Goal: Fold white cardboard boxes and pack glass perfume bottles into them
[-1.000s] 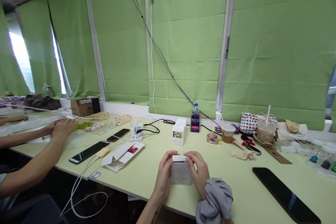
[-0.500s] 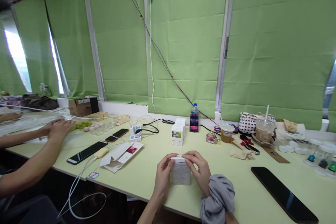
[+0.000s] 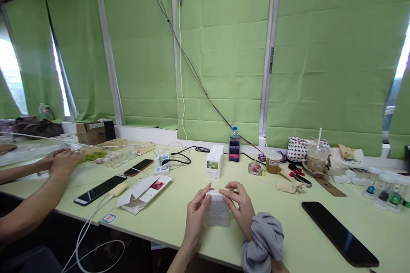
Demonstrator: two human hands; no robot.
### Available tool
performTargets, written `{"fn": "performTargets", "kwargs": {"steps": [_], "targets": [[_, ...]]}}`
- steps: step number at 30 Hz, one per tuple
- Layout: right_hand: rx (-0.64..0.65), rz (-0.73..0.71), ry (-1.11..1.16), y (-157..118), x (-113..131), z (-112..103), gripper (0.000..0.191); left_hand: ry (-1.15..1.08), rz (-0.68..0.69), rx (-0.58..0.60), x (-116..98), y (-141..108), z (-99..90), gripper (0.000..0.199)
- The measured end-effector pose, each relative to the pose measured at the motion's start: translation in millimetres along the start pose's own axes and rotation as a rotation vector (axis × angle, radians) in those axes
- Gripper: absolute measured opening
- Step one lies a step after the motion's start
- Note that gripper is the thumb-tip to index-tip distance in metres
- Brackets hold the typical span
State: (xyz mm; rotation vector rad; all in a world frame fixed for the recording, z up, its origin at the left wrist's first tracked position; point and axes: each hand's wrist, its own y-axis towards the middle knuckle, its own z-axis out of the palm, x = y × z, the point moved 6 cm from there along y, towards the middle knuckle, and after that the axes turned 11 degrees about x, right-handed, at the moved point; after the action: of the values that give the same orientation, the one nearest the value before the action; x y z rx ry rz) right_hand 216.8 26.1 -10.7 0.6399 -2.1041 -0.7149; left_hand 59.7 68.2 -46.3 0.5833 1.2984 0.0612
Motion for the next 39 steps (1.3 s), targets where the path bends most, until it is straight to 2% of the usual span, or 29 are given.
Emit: {"fn": "performTargets", "kwargs": {"steps": [6, 15, 23, 31, 34, 39], "targets": [[0.13, -0.008, 0.113, 2.1, -6.2, 8.0, 0.028, -0.041, -0.028, -0.019, -2.6, -0.2, 2.3, 0.041], [0.056, 0.092, 0.24, 2.5, -8.3, 9.2, 0.03, -0.043, -0.036, 0.02, -1.1, 1.2, 0.8, 0.043], [0.2, -0.006, 0.183, 6.9, 4.2, -1.1, 0.031, -0.031, -0.043, -0.053, -6.6, -5.2, 10.3, 0.048], [0.183, -0.053, 0.059, 4.3, 1.9, 5.2, 0.031, -0.02, -0.027, 0.06, -8.9, -2.3, 2.8, 0.044], [0.212, -0.094, 0.047, 3.2, -3.8, 6.6, 0.032, -0.023, -0.017, 0.037, -9.0, -4.5, 3.7, 0.046], [0.207, -0.1, 0.068, 1.8, -5.6, 5.2, 0.032, -0.045, -0.048, -0.064, -3.4, -5.9, 5.2, 0.043]]}}
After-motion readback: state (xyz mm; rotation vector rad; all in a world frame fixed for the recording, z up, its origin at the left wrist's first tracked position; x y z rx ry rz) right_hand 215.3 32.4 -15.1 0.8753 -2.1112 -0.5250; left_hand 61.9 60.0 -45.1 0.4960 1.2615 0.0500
